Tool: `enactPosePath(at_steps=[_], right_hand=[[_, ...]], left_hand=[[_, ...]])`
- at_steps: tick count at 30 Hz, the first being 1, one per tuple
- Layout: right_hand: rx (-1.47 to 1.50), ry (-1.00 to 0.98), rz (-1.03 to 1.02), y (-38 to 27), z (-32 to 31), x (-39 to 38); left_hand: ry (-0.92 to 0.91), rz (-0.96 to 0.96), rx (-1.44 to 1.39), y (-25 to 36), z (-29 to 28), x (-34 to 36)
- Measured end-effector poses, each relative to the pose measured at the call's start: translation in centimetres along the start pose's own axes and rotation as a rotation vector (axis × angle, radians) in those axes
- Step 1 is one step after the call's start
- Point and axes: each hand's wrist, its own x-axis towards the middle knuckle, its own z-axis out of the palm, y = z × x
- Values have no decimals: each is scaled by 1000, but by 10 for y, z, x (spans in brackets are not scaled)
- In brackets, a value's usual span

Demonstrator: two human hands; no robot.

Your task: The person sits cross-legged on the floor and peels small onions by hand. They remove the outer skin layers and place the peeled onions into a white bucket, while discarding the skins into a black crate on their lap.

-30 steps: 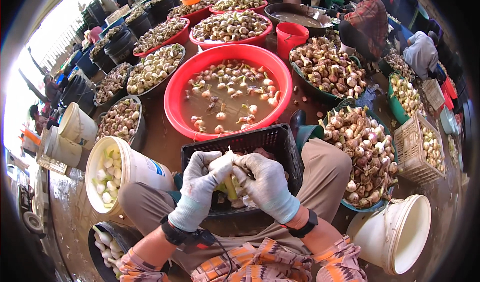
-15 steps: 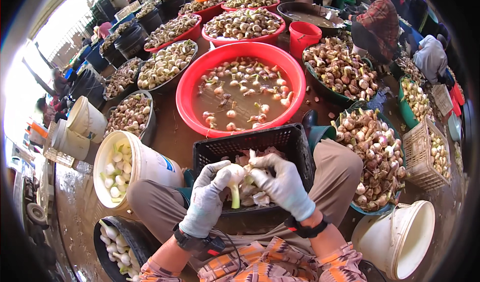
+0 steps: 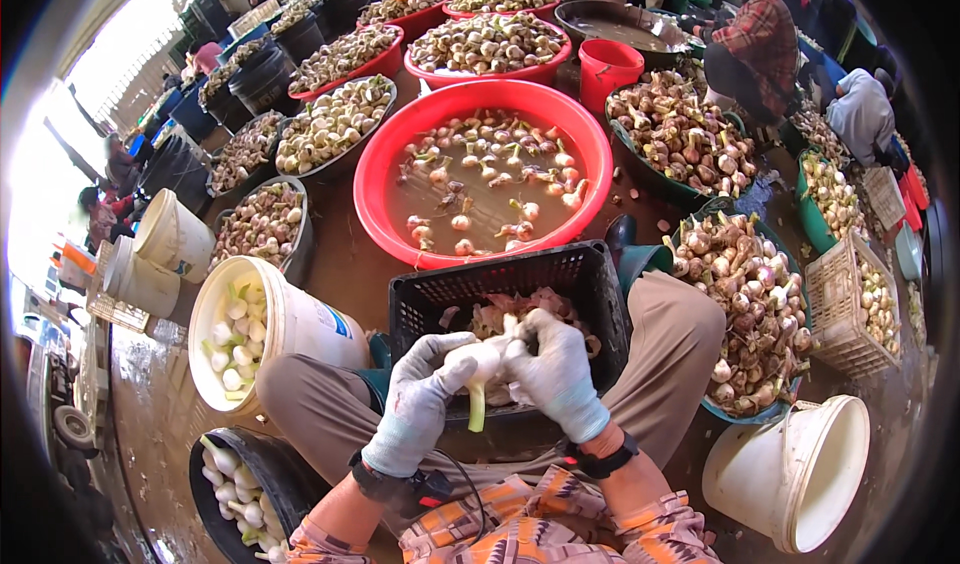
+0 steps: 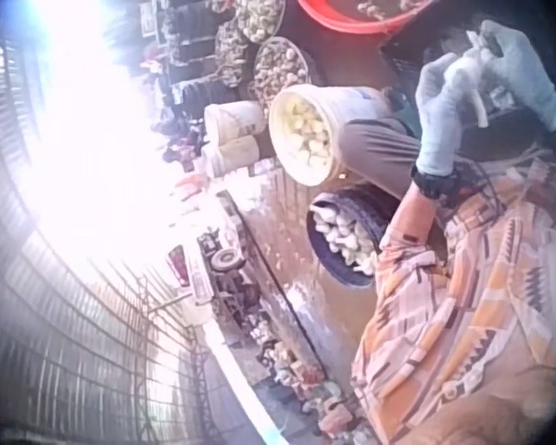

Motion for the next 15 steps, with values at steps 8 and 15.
enactPosePath(at_steps=[8,15], right_hand=[[745,-187,326,-17,-16,2],[1148,-246,337,-39,-38,12]], left_hand=[[-49,-44,103,-3,-14,2],[-162,-212,-155,20,-5,-3]])
